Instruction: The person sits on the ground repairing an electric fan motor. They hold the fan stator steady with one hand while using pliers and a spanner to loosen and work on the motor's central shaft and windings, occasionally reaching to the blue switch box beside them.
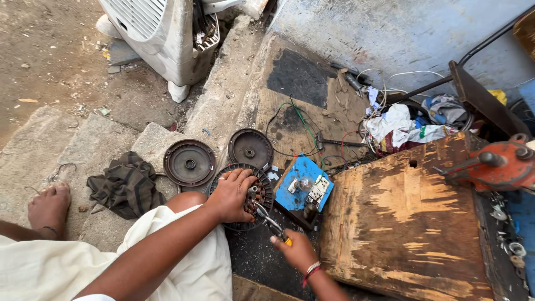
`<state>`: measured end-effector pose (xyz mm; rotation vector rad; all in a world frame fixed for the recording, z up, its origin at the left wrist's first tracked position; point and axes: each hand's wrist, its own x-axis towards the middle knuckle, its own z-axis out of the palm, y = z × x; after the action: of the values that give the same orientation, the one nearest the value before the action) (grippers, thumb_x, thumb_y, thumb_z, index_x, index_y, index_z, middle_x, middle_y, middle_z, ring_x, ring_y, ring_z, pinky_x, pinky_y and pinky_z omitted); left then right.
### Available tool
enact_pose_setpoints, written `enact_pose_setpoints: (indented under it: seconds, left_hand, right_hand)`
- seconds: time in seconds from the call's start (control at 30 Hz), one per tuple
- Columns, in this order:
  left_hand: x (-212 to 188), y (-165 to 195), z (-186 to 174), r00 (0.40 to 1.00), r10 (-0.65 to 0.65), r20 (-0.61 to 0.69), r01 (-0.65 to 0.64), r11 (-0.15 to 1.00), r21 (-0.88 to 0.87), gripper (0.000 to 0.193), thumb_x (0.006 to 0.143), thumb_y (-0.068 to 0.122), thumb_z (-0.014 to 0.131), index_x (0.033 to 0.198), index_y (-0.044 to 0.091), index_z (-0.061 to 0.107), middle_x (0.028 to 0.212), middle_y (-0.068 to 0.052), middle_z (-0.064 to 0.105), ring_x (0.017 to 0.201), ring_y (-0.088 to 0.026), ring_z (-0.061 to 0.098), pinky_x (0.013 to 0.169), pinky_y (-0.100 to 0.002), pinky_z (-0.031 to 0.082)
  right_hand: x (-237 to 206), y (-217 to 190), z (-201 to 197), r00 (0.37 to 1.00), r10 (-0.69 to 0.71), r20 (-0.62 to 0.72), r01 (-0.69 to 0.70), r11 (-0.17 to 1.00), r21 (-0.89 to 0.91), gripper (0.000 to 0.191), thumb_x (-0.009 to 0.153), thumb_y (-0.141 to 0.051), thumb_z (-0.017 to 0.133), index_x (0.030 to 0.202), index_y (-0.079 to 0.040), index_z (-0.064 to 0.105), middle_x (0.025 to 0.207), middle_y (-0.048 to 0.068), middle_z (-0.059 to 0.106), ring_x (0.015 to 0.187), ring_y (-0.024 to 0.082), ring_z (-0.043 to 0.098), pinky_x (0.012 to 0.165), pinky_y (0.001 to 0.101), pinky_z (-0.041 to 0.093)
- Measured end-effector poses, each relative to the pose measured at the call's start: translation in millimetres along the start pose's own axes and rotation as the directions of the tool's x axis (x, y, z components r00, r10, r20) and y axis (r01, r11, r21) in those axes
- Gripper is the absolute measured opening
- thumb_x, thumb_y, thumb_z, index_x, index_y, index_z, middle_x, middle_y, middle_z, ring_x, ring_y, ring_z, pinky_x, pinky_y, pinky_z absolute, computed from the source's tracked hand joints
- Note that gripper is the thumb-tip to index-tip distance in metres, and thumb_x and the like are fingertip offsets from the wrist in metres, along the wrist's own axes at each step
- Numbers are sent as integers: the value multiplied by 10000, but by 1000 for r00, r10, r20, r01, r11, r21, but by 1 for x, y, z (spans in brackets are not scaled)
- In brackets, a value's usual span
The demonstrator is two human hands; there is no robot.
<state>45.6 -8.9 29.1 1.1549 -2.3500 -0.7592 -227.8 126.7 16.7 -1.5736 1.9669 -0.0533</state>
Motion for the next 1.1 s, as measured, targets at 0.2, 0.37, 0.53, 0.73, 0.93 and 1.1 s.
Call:
enact_pose_setpoints:
  seconds: [0.2,0.37,0.53,0.73,0.93,1.1]
  left_hand:
    - [1,-2,7,998,2,61,-3,1000,27,1129,489,491,936,1417,64,456,1513,-166,408,1448,-367,322,1178,-531,238]
    - [1,-11,6,999,-8,48,7,1000,14,1112,490,486,942,1402,64,466,1506,-168,411,1441,-369,325,1169,-536,243]
    - [1,-15,2,999,37,19,-37,999,-21,1089,473,468,941,1383,79,487,1480,-163,439,1419,-377,350,1150,-536,269]
    - [0,-16,5,997,63,-48,-65,997,-38,1087,452,467,945,1368,76,509,1461,-179,458,1403,-384,372,1142,-545,267]
    - [0,-11,-1,995,83,-52,-86,995,-41,1065,456,466,942,1352,72,525,1456,-177,469,1402,-377,380,1147,-528,267]
    - [3,-6,-12,997,70,-35,-71,997,-30,1103,427,483,948,1363,81,523,1479,-165,458,1413,-377,365,1148,-523,271]
  right_hand:
    - [-2,-1,8,998,60,26,-63,993,101,479,874,-512,763,784,-51,666,618,62,657,496,147,565,492,347,447]
    - [13,-1,-6,943,67,327,-220,862,457,353,902,-413,748,878,-66,688,697,44,713,416,107,534,377,281,404]
    - [22,-1,-3,848,-94,521,-308,713,630,358,974,-372,704,908,-23,659,769,87,736,433,128,558,400,280,439]
    - [-5,-26,49,850,-87,519,-466,335,819,315,985,-339,691,994,-24,679,727,78,667,446,144,562,407,283,430]
    - [-20,-53,65,890,-110,443,-418,194,887,337,988,-342,694,1026,-8,687,730,73,656,477,156,591,440,291,465]
    - [-21,-61,44,931,112,347,-359,452,817,310,908,-209,759,1135,-43,628,834,74,719,644,152,682,493,314,513]
